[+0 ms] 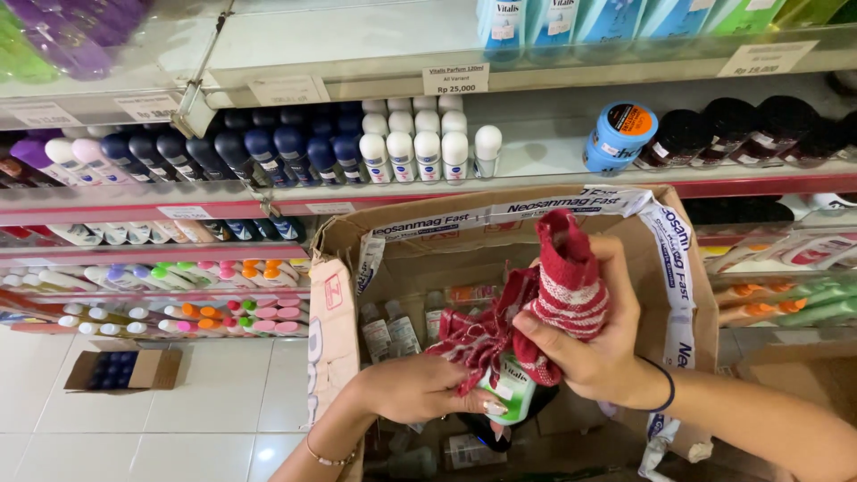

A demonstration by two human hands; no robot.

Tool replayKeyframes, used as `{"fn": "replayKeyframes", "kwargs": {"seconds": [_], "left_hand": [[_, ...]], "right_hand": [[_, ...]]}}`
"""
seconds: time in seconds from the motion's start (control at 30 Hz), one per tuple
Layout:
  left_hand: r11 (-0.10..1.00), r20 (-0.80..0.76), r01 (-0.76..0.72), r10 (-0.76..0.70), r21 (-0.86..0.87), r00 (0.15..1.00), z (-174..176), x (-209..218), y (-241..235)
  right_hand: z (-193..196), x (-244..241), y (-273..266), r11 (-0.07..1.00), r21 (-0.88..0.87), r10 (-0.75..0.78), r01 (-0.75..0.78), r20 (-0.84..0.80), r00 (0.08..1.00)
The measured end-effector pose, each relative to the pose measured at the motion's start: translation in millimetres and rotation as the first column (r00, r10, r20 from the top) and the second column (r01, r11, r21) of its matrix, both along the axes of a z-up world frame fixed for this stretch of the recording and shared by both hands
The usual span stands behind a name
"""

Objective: Scanning and organizing perfume bottles on store shelves.

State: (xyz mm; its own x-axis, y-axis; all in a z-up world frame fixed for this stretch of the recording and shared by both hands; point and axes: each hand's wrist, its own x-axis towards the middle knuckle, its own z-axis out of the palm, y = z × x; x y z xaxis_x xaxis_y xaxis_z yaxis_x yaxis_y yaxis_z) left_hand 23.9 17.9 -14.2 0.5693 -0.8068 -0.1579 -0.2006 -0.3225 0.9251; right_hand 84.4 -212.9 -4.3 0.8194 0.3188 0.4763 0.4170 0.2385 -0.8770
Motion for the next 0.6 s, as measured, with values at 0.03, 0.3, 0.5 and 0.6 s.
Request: {"fn": "replayKeyframes", "kwargs": {"seconds": [0.03, 0.3, 0.5, 0.6], "left_hand": [[0.997, -0.012, -0.043, 0.044, 0.062, 0.999, 2, -1, 0], [0.938, 0.075, -0.214, 0.243, -0.273, 0.967, -6, -9, 9], [0.878, 0.065, -0.377, 0.412, -0.295, 0.909, 10, -20, 6], [0.836, -0.123, -0.454, 0.439, -0.307, 0.890, 13, -25, 5]], "right_hand": [[-2, 2, -1, 1.000, -0.004, -0.017, 0.017, 0.038, 0.999], [8, 12, 9, 0.922, -0.114, -0.277, 0.369, 0.470, 0.838], [12, 23, 23, 0.915, -0.167, -0.167, 0.367, 0.672, 0.722], [23, 26, 30, 0.902, -0.255, -0.098, 0.350, 0.667, 0.738]]}}
